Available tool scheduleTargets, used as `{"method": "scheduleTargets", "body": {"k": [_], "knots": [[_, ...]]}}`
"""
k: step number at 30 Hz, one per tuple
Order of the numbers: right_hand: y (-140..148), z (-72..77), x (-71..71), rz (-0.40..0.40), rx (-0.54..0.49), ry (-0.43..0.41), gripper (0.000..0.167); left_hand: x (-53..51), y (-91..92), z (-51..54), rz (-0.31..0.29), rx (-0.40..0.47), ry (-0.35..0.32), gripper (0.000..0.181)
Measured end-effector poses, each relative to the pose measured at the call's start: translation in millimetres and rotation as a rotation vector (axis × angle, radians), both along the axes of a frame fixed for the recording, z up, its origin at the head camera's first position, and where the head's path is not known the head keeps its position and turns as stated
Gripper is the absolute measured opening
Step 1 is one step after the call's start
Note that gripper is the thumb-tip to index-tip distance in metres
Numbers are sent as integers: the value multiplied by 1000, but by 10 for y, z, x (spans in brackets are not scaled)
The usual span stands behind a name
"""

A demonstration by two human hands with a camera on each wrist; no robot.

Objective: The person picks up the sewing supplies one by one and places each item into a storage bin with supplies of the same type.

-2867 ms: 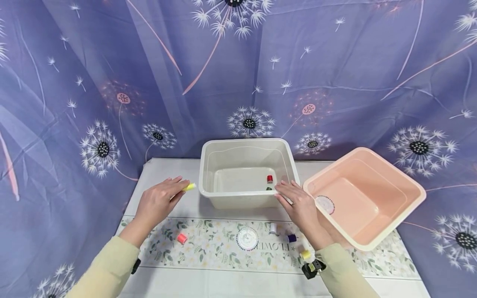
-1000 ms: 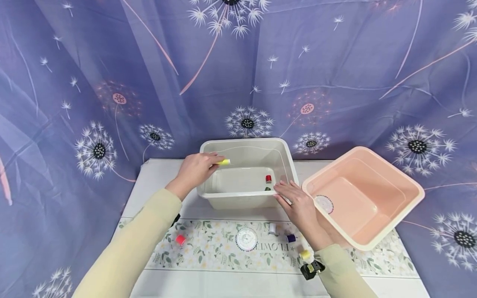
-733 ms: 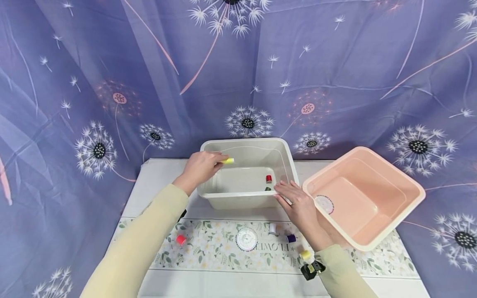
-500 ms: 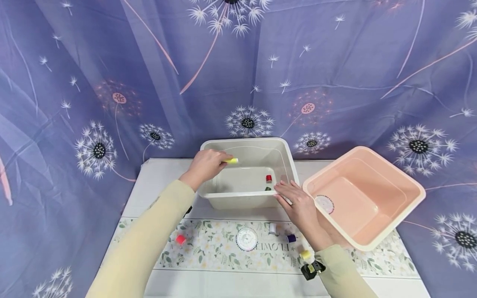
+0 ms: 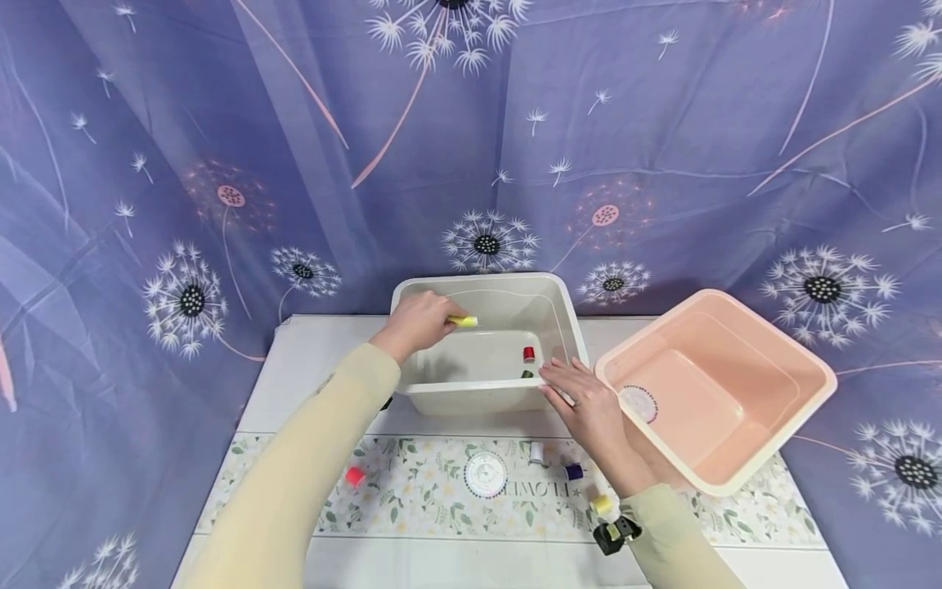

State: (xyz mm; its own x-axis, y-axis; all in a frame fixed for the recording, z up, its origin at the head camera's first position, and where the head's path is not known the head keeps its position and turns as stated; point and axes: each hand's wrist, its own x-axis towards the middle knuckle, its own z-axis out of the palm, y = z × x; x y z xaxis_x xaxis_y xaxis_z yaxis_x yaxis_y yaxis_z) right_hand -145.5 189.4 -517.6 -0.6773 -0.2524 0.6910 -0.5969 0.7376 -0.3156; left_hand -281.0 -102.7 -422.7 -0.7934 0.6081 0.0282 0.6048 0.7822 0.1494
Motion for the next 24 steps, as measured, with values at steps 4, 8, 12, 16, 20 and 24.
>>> {"method": "scheduleTargets", "body": {"k": [4, 8, 12, 16, 20, 24], "knots": [[4, -5, -6, 3, -1, 0, 34, -40, 28, -26, -10, 0, -18, 20], [7, -11, -8, 5, 1, 1, 37, -73, 64, -38, -3, -20, -56, 21], [3, -12, -10, 10, 0, 0, 36, -97, 100, -44, 26, -53, -119, 23], [4, -8, -11, 14, -8, -3, 33, -133, 142, -70, 49, -84, -183, 24], [13, -9, -7, 19, -9, 0, 28, -177, 187, -99, 53, -102, -214, 24], [5, -10, -7, 23, -7, 4, 29, -214, 211, -122, 57, -118, -222, 22]]}}
